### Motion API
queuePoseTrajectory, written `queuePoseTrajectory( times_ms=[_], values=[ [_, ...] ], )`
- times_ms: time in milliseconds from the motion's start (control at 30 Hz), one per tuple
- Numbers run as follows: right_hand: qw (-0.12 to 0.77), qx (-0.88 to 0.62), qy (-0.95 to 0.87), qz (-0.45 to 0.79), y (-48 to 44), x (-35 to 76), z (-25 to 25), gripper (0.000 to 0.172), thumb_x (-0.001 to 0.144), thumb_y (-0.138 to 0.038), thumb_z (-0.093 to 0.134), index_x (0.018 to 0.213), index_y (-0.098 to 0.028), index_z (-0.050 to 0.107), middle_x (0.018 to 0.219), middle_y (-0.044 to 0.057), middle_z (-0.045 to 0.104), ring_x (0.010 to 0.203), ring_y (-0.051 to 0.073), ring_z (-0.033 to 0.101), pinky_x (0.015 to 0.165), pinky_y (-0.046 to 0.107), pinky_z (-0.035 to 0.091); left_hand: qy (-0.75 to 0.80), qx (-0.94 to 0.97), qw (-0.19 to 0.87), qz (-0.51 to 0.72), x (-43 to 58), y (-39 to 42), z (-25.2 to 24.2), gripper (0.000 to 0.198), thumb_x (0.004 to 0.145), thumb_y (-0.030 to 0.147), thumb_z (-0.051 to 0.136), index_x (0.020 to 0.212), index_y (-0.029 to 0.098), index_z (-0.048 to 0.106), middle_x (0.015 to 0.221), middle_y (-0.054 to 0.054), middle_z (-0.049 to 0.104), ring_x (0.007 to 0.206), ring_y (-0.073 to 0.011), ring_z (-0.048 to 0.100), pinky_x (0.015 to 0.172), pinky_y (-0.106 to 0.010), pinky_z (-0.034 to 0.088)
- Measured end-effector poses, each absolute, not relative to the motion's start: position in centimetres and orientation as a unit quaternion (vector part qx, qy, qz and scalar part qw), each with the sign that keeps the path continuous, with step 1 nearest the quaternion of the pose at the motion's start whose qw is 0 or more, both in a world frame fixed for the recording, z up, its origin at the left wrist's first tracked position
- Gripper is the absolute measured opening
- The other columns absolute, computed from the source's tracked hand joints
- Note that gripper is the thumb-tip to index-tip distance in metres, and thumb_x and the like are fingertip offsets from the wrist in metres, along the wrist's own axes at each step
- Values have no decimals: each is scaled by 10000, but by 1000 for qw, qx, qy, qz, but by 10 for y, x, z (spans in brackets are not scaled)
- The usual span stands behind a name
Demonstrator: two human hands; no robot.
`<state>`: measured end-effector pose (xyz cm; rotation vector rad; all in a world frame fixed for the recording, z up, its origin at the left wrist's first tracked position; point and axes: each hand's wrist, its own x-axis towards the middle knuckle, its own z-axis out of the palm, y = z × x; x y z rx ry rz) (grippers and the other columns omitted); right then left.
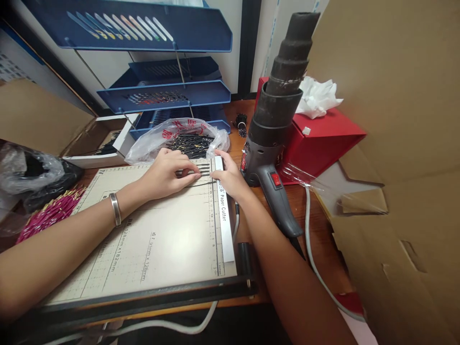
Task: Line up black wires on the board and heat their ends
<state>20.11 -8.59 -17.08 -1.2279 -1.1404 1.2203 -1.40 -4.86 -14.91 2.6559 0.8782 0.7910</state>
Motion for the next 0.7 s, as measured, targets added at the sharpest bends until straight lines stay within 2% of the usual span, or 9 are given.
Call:
queuePoseTrajectory(
  times_ms=[533,700],
  values=[
    [511,-512,-483,494,-84,201,-174,782,548,-270,736,1316,-269,588,1490,60,619,1433,328,550,1329,506,334,307,907,117,263,-13,-51,-146,260,965,397,621,866,230,794,735,-21,700,793,-207,570,844,-433,264],
    [507,-523,-473,495,-85,200,-172,768,549,-283,702,1310,-275,598,1466,52,631,1437,333,536,1331,515,324,292,904,94,298,-13,-56,-143,280,964,396,603,844,217,783,738,-28,694,771,-202,550,839,-438,284]
  ],
)
